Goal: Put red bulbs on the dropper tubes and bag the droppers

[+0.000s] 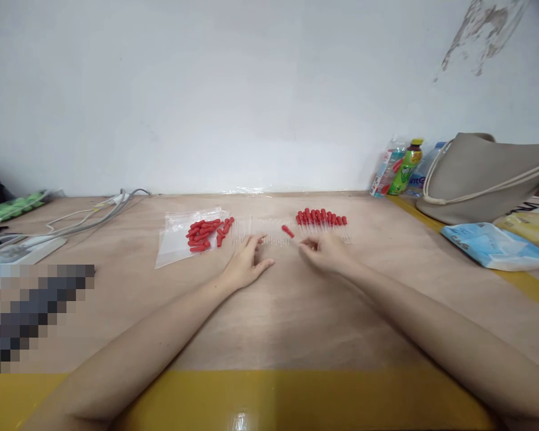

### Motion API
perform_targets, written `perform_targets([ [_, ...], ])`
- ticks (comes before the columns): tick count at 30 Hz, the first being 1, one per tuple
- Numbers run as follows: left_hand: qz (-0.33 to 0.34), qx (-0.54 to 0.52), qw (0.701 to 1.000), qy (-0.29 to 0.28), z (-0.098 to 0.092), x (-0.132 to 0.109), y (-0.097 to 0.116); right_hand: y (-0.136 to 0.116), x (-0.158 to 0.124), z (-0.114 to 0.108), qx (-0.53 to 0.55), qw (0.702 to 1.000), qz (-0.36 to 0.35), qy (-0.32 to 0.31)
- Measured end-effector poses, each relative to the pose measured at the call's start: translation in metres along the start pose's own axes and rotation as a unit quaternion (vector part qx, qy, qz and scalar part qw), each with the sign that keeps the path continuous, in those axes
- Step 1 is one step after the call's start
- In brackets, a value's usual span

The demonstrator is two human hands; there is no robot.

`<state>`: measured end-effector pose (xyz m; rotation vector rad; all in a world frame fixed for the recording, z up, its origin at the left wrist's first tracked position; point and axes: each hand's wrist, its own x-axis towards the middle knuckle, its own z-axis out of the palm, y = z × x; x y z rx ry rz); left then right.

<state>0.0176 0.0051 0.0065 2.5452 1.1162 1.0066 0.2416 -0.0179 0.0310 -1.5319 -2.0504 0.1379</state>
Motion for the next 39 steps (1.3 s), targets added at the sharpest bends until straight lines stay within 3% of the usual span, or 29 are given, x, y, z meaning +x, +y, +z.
perform_targets([
  [3,-0.009,0.012,1.000,-0.026,0.001,0.000,-0.004,0.015,0.023,-0.003,-0.025,0.990,0.131,0.043],
  [10,0.006,0.017,0.999,-0.041,0.001,0.001,-0.003,0.038,0.066,0.017,-0.130,0.962,0.227,0.084],
  [25,0.003,0.023,0.998,-0.051,0.002,0.001,-0.005,0.036,0.069,0.025,-0.136,0.957,0.245,0.071],
  [32,0.004,0.026,0.998,-0.049,0.001,0.002,-0.003,0.026,0.070,0.037,-0.156,0.969,0.177,0.079],
  [39,0.004,0.019,0.999,-0.050,0.001,0.001,-0.003,0.022,0.075,0.035,-0.174,0.955,0.237,0.035],
])
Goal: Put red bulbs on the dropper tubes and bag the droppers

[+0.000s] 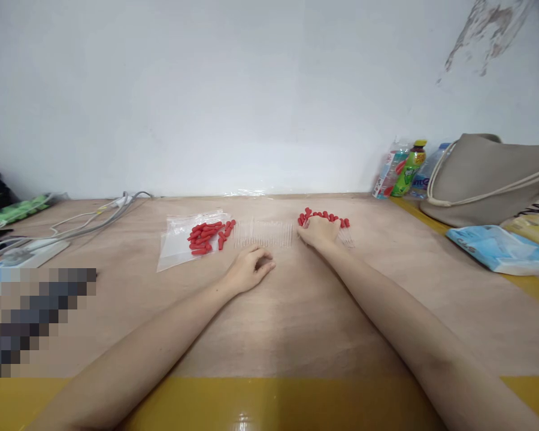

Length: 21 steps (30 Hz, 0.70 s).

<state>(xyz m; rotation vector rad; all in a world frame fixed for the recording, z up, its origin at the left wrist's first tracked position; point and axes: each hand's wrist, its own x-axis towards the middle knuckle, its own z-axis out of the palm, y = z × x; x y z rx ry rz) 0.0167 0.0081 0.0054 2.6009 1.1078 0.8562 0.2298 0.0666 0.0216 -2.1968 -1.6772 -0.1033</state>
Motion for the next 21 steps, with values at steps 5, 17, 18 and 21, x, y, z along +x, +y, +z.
perform_targets([
  [5,-0.001,0.006,1.000,-0.001,0.001,0.000,-0.001,0.012,0.004,-0.006,0.022,0.999,0.027,-0.002],
  [17,0.002,-0.001,1.000,0.001,0.001,0.000,-0.001,-0.009,-0.015,-0.004,0.013,0.997,-0.067,-0.024],
  [18,0.000,-0.002,1.000,0.000,0.001,0.000,0.000,-0.013,-0.016,-0.002,0.004,0.997,-0.068,-0.029],
  [21,-0.007,0.006,1.000,0.004,0.002,0.000,0.001,-0.020,-0.014,-0.001,-0.007,0.997,-0.057,-0.042],
])
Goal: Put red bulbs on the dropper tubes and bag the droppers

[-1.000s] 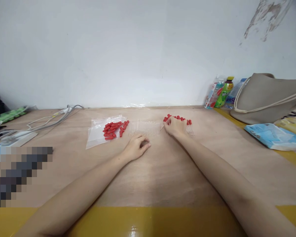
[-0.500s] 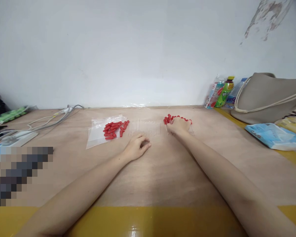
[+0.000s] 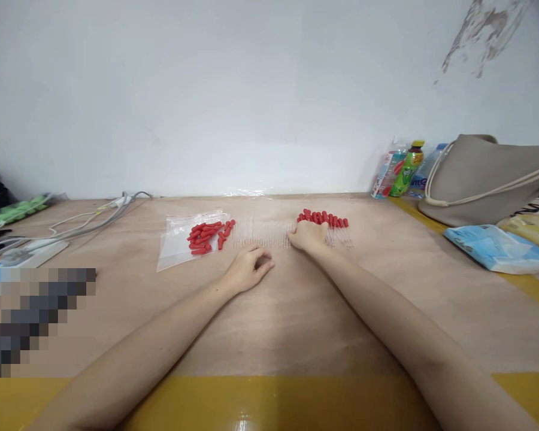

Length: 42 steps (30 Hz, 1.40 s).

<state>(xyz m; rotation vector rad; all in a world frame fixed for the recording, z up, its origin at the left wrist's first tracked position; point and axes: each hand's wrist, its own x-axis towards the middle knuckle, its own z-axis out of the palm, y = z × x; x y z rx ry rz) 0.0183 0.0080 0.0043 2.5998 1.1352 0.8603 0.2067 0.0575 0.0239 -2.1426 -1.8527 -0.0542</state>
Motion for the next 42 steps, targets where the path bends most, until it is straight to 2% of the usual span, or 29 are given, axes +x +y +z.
perform_targets([
  [2,-0.017,0.046,0.998,0.027,-0.004,0.002,-0.003,-0.001,0.002,-0.002,0.003,1.000,0.009,-0.016],
  [4,-0.050,0.143,0.986,0.071,-0.012,0.004,-0.010,0.000,0.003,-0.003,0.007,0.999,0.018,-0.036],
  [7,-0.115,0.304,0.939,0.112,-0.031,0.008,-0.029,0.000,0.003,-0.004,0.012,0.998,0.025,-0.062],
  [9,-0.146,0.350,0.917,0.124,-0.042,0.008,-0.043,0.000,0.002,-0.004,0.019,0.998,0.020,-0.055],
  [14,-0.182,0.395,0.895,0.098,-0.049,0.005,-0.062,0.004,-0.007,-0.004,0.064,0.998,-0.003,0.004],
  [17,-0.187,0.401,0.893,0.087,-0.047,0.005,-0.062,0.011,-0.020,-0.002,0.113,0.989,-0.035,0.087],
  [20,-0.181,0.393,0.896,0.099,-0.048,0.007,-0.054,0.022,-0.037,0.003,0.148,0.970,-0.108,0.161],
  [23,-0.144,0.355,0.916,0.115,-0.046,0.008,-0.037,0.034,-0.057,0.006,0.173,0.952,-0.194,0.165],
  [26,-0.069,0.251,0.958,0.117,-0.035,0.007,-0.015,0.046,-0.074,0.003,0.189,0.930,-0.274,0.153],
  [29,-0.016,0.056,0.991,0.117,-0.018,0.005,0.003,0.054,-0.086,-0.001,0.186,0.911,-0.336,0.149],
  [32,-0.030,-0.101,0.991,0.085,-0.002,0.001,0.010,0.057,-0.091,-0.004,0.171,0.907,-0.354,0.148],
  [36,-0.100,-0.248,0.961,0.066,0.011,-0.001,0.006,0.054,-0.091,-0.006,0.160,0.915,-0.337,0.154],
  [39,-0.113,-0.279,0.953,0.044,0.015,-0.001,0.002,0.051,-0.091,-0.008,0.155,0.917,-0.333,0.154],
  [42,-0.111,-0.269,0.956,0.029,0.015,-0.001,0.002,0.049,-0.090,-0.009,0.153,0.917,-0.334,0.154],
])
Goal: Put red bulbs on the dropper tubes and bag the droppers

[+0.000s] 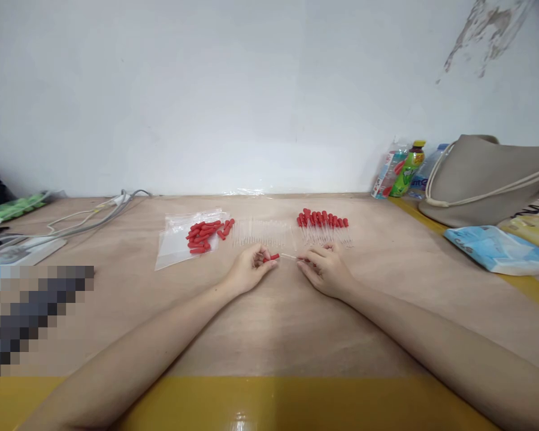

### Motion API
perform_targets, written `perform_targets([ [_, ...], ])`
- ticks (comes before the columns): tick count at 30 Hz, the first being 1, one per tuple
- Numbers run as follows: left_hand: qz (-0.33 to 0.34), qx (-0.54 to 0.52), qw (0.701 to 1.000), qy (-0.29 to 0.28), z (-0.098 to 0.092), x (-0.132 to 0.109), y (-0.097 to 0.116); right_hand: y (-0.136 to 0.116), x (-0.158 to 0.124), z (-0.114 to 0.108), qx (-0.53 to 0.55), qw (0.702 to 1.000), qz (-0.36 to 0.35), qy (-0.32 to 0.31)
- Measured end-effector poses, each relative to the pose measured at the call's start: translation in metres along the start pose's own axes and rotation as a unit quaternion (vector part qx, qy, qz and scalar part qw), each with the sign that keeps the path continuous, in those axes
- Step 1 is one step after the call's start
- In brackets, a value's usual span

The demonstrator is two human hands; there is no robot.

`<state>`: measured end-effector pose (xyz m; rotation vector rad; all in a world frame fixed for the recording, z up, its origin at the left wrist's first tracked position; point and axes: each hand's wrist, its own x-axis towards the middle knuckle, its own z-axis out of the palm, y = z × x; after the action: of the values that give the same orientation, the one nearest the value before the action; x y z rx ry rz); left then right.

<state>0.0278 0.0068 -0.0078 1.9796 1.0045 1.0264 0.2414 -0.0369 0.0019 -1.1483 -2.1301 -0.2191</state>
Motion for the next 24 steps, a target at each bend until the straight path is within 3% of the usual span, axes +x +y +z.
perform_targets([
  [9,0.041,0.018,0.999,0.022,-0.002,-0.001,0.007,0.001,0.001,0.004,0.021,1.000,-0.021,-0.009],
  [24,0.085,0.098,0.990,-0.051,-0.007,-0.006,0.015,0.010,0.002,0.005,0.072,0.994,-0.070,-0.045],
])
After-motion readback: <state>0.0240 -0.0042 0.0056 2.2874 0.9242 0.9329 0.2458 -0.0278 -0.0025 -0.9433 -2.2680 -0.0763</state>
